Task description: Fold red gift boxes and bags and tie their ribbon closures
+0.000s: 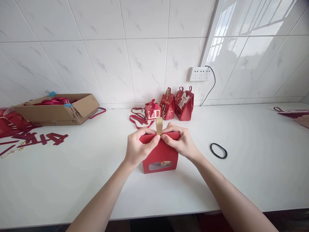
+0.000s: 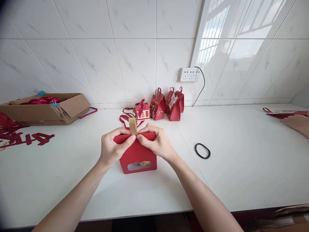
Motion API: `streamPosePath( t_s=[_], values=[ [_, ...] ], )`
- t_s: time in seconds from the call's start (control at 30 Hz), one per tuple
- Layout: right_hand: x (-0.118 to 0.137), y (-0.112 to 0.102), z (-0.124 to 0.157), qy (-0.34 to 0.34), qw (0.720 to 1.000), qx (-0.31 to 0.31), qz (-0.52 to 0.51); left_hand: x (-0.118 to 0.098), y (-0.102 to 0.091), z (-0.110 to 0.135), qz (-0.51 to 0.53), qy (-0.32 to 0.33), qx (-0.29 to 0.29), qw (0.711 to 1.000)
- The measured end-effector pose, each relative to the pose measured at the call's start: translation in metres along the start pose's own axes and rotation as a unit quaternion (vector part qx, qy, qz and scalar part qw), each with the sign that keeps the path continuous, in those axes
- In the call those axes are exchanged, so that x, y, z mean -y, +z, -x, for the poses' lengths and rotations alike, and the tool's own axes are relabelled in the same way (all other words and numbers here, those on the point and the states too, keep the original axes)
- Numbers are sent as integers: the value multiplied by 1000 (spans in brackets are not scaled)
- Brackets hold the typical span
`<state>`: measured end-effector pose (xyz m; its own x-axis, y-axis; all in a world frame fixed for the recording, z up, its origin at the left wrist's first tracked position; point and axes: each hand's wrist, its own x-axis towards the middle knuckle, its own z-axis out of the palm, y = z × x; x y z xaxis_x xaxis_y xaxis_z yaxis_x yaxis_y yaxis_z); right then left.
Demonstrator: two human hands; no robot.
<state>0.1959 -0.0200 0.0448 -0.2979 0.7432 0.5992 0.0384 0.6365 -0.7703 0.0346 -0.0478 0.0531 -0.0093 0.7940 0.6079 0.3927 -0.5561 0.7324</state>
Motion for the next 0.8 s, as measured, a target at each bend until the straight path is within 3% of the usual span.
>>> streamPosePath(
  t_s=[0.63, 0.8],
  values=[
    [0, 1, 1, 5, 1000, 0, -9, 4, 0, 3, 79, -32, 21, 996],
    [-4, -1, 7, 64, 995, 36, -70, 25, -5, 9, 160, -53, 90, 982]
  ],
)
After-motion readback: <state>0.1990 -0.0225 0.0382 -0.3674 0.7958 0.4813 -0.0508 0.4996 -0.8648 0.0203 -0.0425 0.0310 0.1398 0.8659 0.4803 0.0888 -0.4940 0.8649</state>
